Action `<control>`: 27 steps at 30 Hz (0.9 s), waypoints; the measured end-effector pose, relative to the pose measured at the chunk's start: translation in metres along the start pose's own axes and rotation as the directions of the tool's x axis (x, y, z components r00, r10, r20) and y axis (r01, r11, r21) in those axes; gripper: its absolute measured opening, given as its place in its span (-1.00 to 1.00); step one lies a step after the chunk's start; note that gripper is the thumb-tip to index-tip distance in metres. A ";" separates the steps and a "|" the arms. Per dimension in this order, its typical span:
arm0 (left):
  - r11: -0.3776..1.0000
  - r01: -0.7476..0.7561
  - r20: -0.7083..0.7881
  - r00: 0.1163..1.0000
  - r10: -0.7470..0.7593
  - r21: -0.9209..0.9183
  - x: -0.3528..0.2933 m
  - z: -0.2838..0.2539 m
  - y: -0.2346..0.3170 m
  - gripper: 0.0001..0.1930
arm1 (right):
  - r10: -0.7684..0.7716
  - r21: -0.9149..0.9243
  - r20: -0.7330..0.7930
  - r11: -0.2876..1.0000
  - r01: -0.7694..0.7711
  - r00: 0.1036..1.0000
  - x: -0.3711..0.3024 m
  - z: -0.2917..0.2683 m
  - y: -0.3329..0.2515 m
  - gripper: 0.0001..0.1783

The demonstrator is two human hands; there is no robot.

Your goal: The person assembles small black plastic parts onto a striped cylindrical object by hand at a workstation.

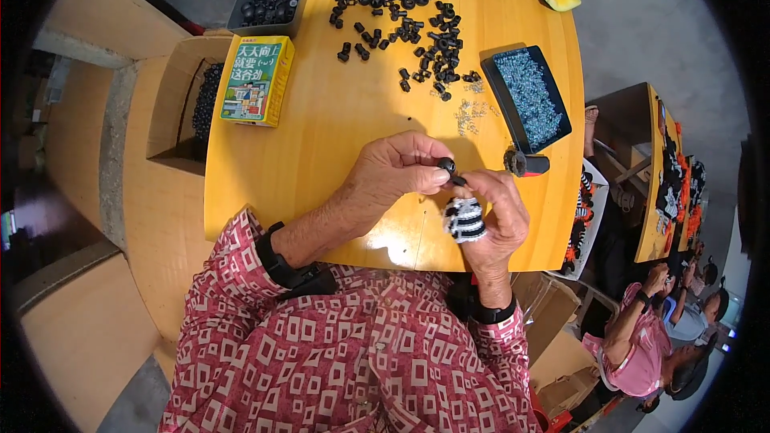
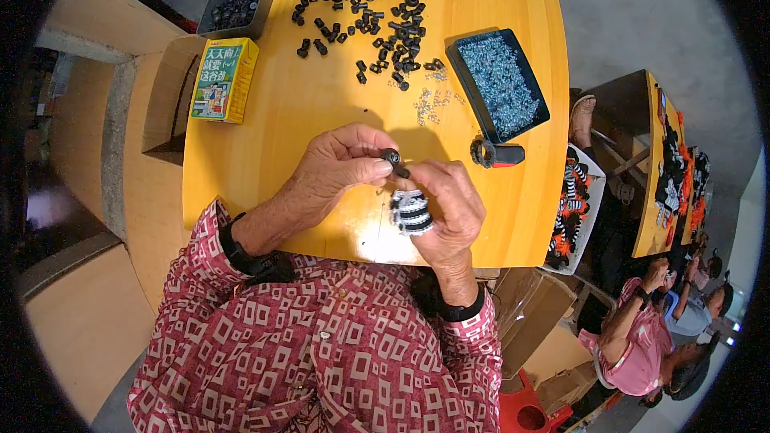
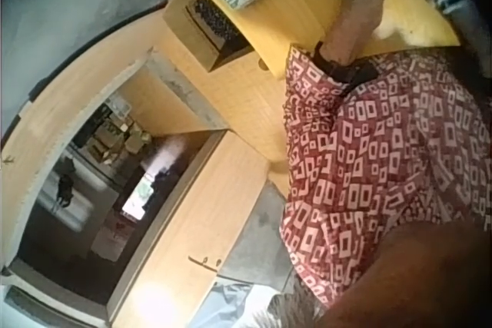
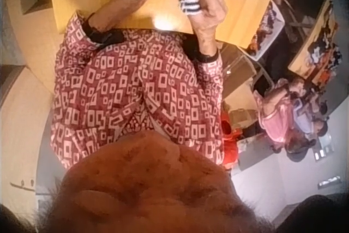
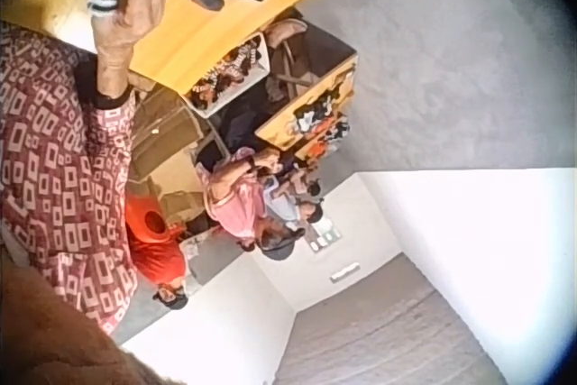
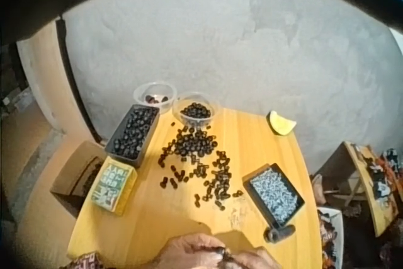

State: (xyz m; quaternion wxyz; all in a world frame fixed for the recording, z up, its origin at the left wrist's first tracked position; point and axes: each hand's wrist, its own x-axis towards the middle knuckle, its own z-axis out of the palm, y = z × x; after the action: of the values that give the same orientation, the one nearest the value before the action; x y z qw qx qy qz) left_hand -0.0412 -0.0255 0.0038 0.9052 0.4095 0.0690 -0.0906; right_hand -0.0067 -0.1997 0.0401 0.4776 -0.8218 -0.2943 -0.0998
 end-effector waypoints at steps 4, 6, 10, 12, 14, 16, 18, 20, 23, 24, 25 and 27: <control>0.999 0.033 0.014 0.999 -0.033 -0.014 -0.002 0.004 0.002 -0.76 | -0.028 -0.038 -0.037 0.999 0.027 0.999 0.006 -0.008 0.003 -0.77; 1.000 0.030 0.009 0.999 -0.030 -0.003 -0.002 0.004 0.003 -0.76 | -0.029 -0.039 -0.030 0.999 0.028 0.999 0.007 -0.009 0.003 -0.77; 0.999 0.011 0.024 1.000 -0.012 0.034 -0.003 0.005 0.002 -0.76 | -0.032 -0.044 -0.021 0.999 0.031 0.999 0.007 -0.010 0.003 -0.76; 0.999 0.002 0.020 1.000 -0.003 0.043 -0.003 0.006 0.001 -0.76 | -0.055 -0.054 -0.018 0.997 0.054 0.998 0.009 -0.009 0.002 -0.75; 0.999 -0.013 0.031 0.999 0.012 0.036 -0.003 0.005 0.000 -0.76 | -0.078 -0.064 -0.015 0.995 0.077 0.997 0.009 -0.009 0.002 -0.75; 0.999 -0.009 0.029 1.000 0.007 0.053 -0.003 0.005 0.001 -0.77 | -0.080 -0.071 -0.012 0.994 0.079 0.997 0.010 -0.009 0.002 -0.74; 0.998 -0.003 0.029 1.000 0.002 0.070 -0.003 0.005 0.001 -0.77 | -0.089 -0.078 -0.010 0.993 0.088 0.996 0.009 -0.009 0.003 -0.74; 0.997 -0.005 0.034 0.999 0.002 0.074 -0.002 0.005 0.002 -0.77 | -0.097 -0.086 -0.007 0.992 0.096 0.995 0.010 -0.009 0.003 -0.75; 0.997 -0.016 0.039 0.999 0.013 0.076 -0.003 0.006 0.002 -0.77 | -0.105 -0.101 0.019 0.989 0.106 0.994 0.010 -0.010 0.002 -0.75; 0.997 -0.016 0.037 0.999 0.013 0.076 -0.003 0.006 0.002 -0.77 | -0.092 -0.121 0.039 0.988 0.096 0.995 0.010 -0.011 0.001 -0.77; 0.996 -0.021 0.036 0.999 0.018 0.087 -0.003 0.006 0.002 -0.78 | -0.080 -0.142 0.059 0.986 0.087 0.995 0.010 -0.012 -0.001 -0.79; 0.995 -0.026 0.037 0.999 0.022 0.098 -0.003 0.006 0.002 -0.78 | -0.105 -0.148 0.076 0.982 0.116 0.992 0.012 -0.012 -0.004 -0.77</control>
State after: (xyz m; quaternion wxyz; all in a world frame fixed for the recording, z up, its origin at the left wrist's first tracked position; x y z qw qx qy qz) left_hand -0.0431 -0.0279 0.0099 0.8860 0.4528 0.0436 -0.0903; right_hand 0.0018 -0.2039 0.0543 0.3971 -0.8411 -0.3471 -0.1202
